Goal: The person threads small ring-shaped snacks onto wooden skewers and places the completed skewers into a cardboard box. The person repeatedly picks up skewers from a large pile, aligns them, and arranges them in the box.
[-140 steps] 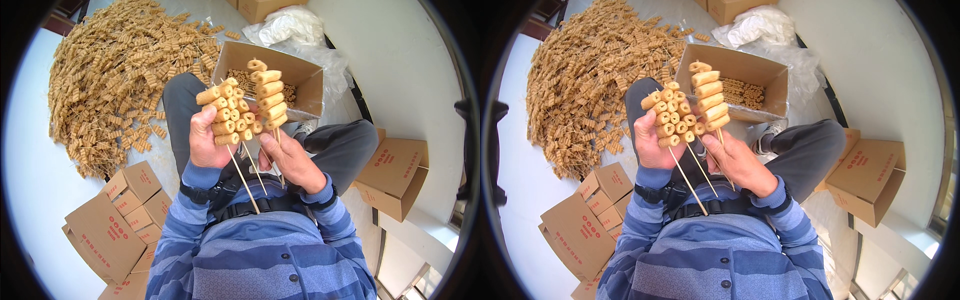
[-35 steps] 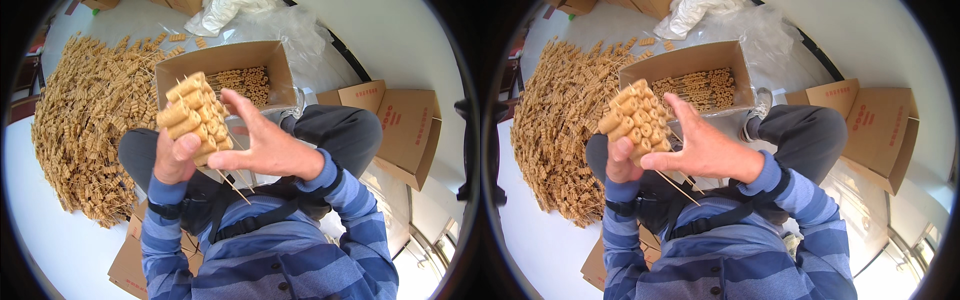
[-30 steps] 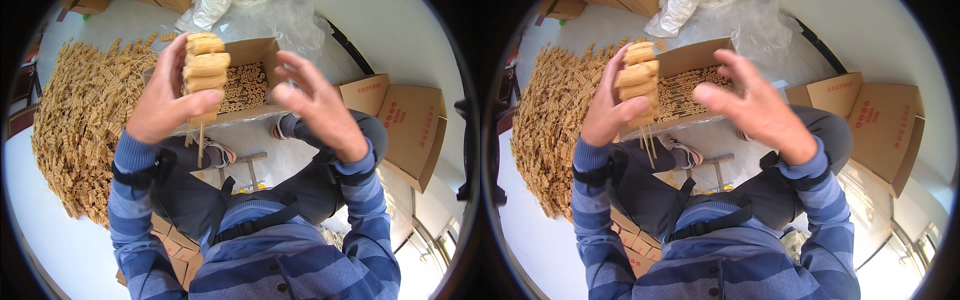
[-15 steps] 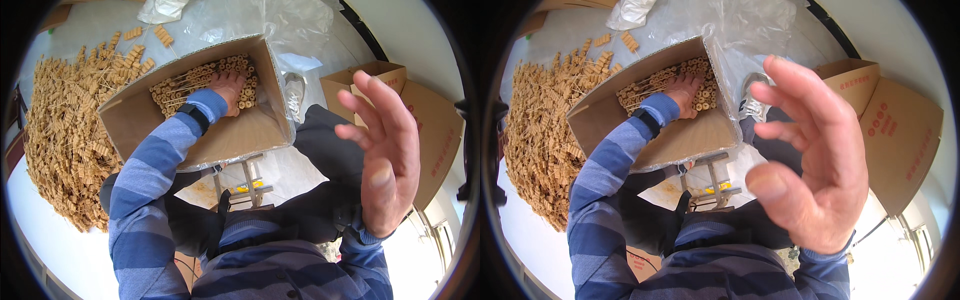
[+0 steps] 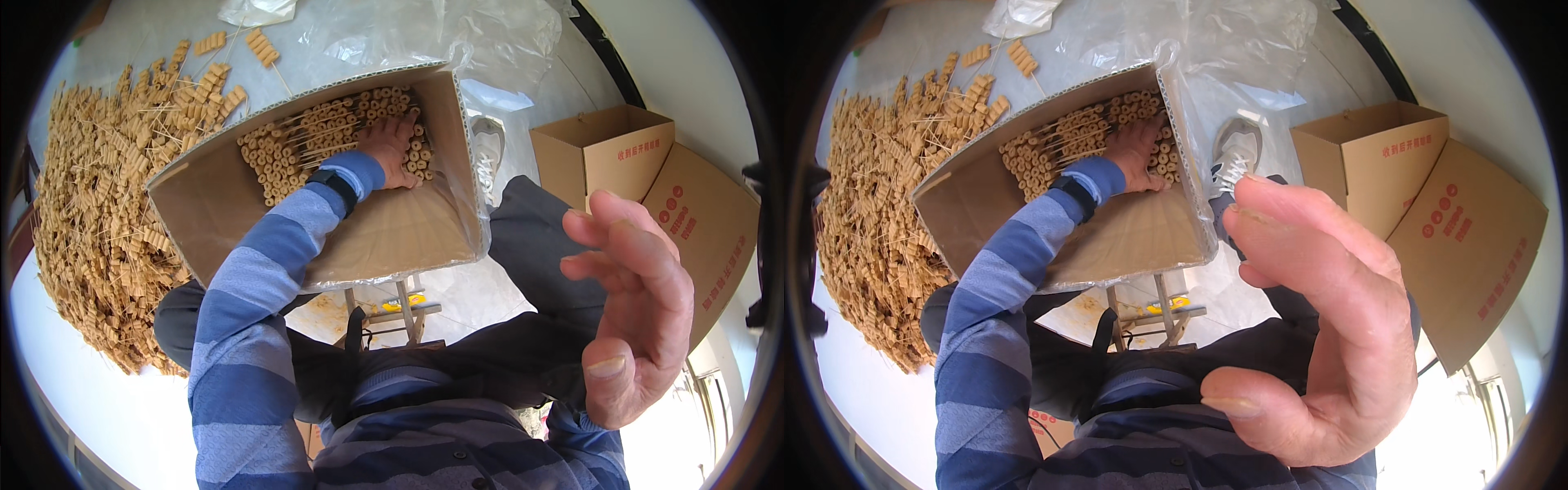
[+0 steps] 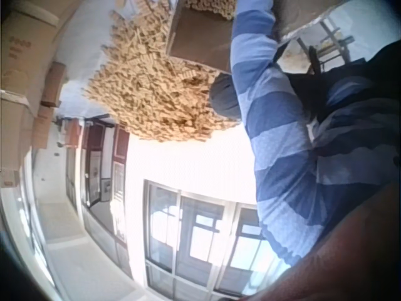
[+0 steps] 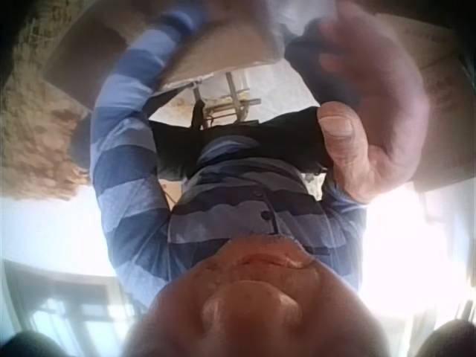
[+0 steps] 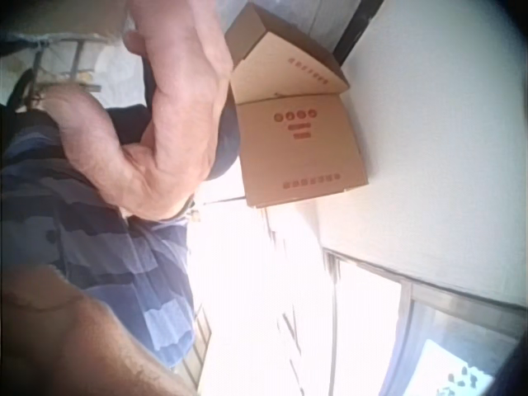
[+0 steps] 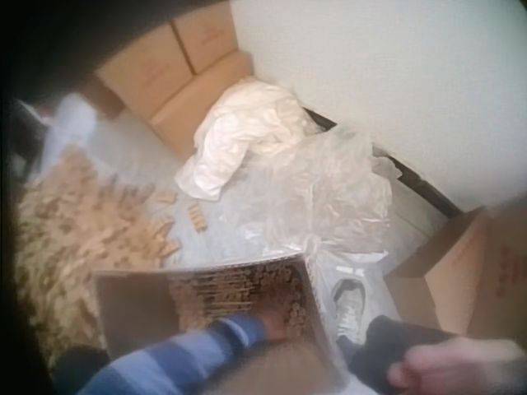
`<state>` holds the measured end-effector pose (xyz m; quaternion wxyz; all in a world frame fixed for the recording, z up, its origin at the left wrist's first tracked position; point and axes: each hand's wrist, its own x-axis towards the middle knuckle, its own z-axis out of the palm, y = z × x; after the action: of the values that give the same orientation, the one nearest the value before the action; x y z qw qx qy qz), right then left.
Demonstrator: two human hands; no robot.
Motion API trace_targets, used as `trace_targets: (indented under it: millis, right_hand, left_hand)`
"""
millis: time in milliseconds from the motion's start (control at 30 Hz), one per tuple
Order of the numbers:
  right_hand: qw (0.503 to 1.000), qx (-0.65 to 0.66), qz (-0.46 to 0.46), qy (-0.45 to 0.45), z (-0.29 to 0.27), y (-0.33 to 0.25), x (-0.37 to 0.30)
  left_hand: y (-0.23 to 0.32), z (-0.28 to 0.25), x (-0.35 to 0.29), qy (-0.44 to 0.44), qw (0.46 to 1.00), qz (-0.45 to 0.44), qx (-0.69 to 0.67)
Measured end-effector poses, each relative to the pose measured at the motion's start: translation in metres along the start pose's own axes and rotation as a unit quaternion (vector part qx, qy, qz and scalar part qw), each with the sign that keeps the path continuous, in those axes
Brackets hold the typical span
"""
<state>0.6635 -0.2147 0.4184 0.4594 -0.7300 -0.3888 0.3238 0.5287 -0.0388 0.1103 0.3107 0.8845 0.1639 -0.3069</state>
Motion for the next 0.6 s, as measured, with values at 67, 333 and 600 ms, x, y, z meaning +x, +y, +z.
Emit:
trace_targets:
  millis: [67,333,600]
  right_hand:
    - [1.0,0.01,0.011,0.008,0.002,-0.003,-0.002]
    - [0.999,-0.044,0.006,0.009,0.01,-0.017,-0.001]
    - [0.993,-0.076,0.088,0.025,0.027,-0.041,0.005]
  left_hand:
    - [-0.005,-0.002,0.001,-0.006,1.0,-0.013,-0.024]
    - [-0.007,0.01,0.005,-0.06,0.997,0.031,0.038]
    - [0.01,-0.002,-0.013,0.018,0.998,0.033,0.055]
